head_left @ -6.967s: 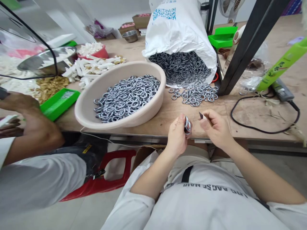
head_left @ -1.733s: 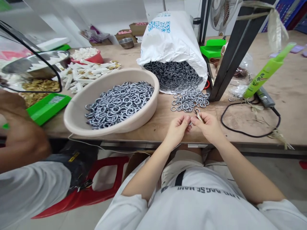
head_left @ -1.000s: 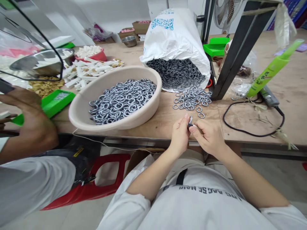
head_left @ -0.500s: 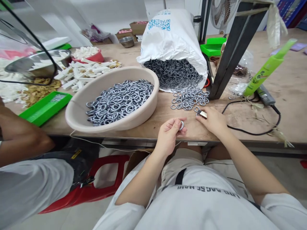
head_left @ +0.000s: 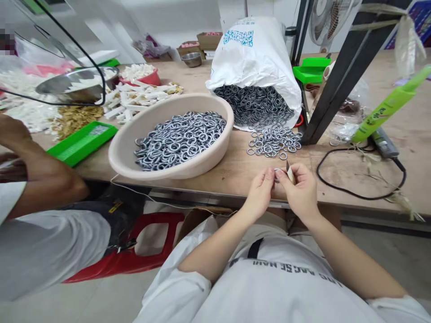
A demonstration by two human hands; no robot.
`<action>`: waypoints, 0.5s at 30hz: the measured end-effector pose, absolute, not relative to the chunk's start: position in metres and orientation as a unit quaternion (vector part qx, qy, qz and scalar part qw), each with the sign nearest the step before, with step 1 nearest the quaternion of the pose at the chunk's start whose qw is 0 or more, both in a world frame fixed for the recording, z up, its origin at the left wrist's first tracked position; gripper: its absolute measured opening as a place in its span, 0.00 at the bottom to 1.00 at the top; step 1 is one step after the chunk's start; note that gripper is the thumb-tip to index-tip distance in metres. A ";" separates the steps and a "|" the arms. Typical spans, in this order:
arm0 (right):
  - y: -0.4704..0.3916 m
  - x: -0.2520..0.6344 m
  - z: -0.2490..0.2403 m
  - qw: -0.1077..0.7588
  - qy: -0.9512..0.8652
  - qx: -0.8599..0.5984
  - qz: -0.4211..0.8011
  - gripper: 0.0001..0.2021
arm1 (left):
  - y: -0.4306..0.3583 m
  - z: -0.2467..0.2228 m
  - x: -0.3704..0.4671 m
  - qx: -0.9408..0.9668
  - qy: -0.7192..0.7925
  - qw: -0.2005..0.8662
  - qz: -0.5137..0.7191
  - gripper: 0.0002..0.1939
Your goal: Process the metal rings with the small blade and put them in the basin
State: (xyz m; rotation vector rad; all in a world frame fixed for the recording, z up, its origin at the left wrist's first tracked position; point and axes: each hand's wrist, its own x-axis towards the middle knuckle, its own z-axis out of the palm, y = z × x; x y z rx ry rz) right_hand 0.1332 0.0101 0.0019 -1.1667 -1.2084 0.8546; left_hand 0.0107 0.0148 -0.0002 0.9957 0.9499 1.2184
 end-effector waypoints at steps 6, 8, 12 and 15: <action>-0.001 0.130 0.006 0.578 -0.560 -0.403 0.435 0.12 | 0.005 0.008 0.016 0.413 0.430 0.560 0.576 0.24; 0.000 0.131 0.004 0.576 -0.576 -0.403 0.416 0.12 | 0.002 0.010 0.017 0.395 0.433 0.571 0.575 0.26; 0.001 0.129 0.002 0.571 -0.559 -0.404 0.445 0.10 | -0.002 0.010 0.020 0.394 0.423 0.581 0.573 0.26; 0.001 0.132 0.007 0.552 -0.569 -0.407 0.453 0.10 | -0.001 0.010 0.020 0.388 0.407 0.595 0.574 0.26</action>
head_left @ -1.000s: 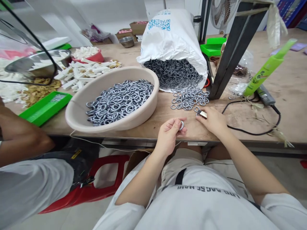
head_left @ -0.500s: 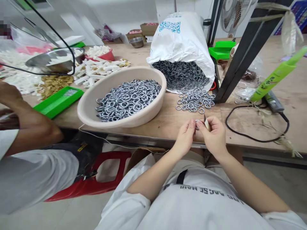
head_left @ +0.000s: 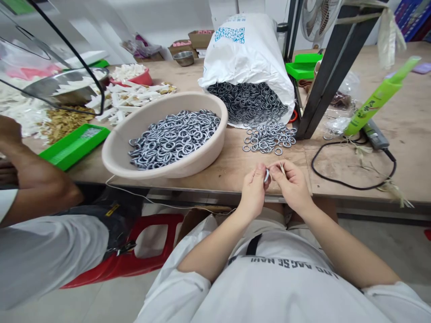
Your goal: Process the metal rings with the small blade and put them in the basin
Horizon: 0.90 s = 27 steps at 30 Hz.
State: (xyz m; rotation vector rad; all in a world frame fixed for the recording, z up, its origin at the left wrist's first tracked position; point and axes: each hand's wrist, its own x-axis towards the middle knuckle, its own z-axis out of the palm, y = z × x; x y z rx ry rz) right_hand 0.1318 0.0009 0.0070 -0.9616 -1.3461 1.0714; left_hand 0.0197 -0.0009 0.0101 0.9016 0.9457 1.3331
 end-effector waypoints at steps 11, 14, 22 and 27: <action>-0.020 0.143 0.014 0.382 -0.775 -0.467 0.189 0.19 | -0.003 0.014 0.020 0.357 0.410 0.602 0.584 0.26; -0.019 0.144 0.013 0.368 -0.782 -0.469 0.182 0.20 | -0.004 0.011 0.021 0.363 0.415 0.598 0.581 0.25; -0.021 0.143 0.013 0.357 -0.787 -0.477 0.161 0.21 | -0.002 0.008 0.021 0.367 0.424 0.594 0.576 0.25; -0.003 0.146 0.003 0.343 -0.756 -0.517 0.208 0.23 | -0.002 0.008 0.021 0.322 0.423 0.636 0.560 0.27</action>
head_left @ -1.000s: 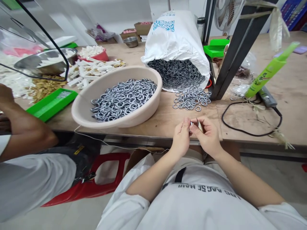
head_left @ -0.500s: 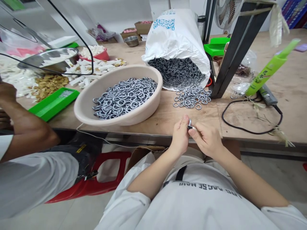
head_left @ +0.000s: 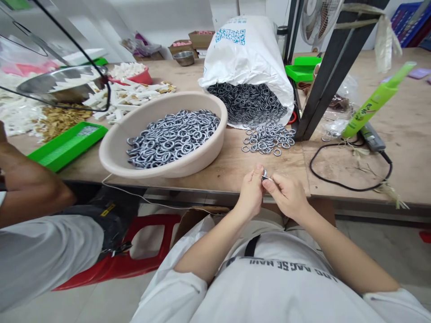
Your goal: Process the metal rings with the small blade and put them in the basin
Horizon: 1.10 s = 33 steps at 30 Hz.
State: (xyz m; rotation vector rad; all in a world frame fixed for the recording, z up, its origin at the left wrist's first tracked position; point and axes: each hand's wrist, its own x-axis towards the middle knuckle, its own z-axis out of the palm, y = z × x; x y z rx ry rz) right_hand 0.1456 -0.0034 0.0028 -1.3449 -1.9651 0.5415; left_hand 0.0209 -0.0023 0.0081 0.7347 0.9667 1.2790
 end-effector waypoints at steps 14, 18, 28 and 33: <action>0.106 0.174 0.006 0.139 -0.734 -0.662 0.056 0.15 | 0.011 0.005 -0.012 0.370 0.422 0.675 0.478 0.25; 0.095 0.174 0.002 0.209 -0.746 -0.616 0.144 0.11 | 0.017 0.002 -0.017 0.344 0.429 0.694 0.465 0.24; 0.011 0.132 0.002 0.524 -0.613 -0.496 0.323 0.12 | 0.009 -0.002 0.012 0.420 0.365 0.645 0.524 0.22; 0.010 0.142 -0.001 0.521 -0.606 -0.398 0.451 0.16 | 0.002 0.008 0.007 0.415 0.365 0.664 0.504 0.21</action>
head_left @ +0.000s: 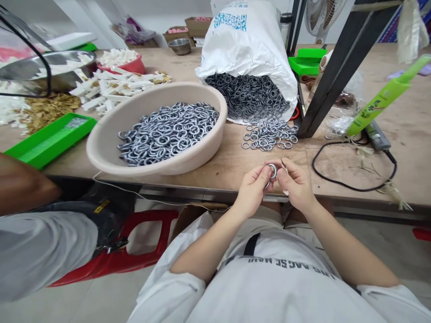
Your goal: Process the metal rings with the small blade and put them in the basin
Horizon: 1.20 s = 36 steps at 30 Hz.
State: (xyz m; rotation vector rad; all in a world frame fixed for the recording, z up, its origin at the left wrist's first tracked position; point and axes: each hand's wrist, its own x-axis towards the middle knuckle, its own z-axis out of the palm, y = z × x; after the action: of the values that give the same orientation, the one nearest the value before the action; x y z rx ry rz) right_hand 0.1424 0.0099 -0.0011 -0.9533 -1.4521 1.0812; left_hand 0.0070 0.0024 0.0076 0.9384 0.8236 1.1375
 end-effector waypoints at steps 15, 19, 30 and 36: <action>-0.009 0.155 0.022 0.408 -0.766 -0.437 0.237 0.18 | -0.001 0.016 0.011 0.347 0.382 0.681 0.520 0.23; -0.011 0.154 0.019 0.383 -0.770 -0.451 0.238 0.19 | -0.004 0.017 0.012 0.351 0.372 0.686 0.518 0.23; 0.093 0.196 0.000 0.207 -0.732 -0.646 0.066 0.20 | -0.006 0.023 -0.003 0.388 0.341 0.723 0.458 0.19; 0.113 0.192 0.003 0.118 -0.741 -0.661 0.001 0.15 | 0.012 0.011 -0.014 0.297 0.376 0.742 0.470 0.17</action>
State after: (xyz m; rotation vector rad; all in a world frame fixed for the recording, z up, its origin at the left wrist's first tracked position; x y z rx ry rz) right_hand 0.1924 0.1128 0.0029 -1.9351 -2.1675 0.0037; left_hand -0.0143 0.0120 0.0108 0.6504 0.8242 1.0301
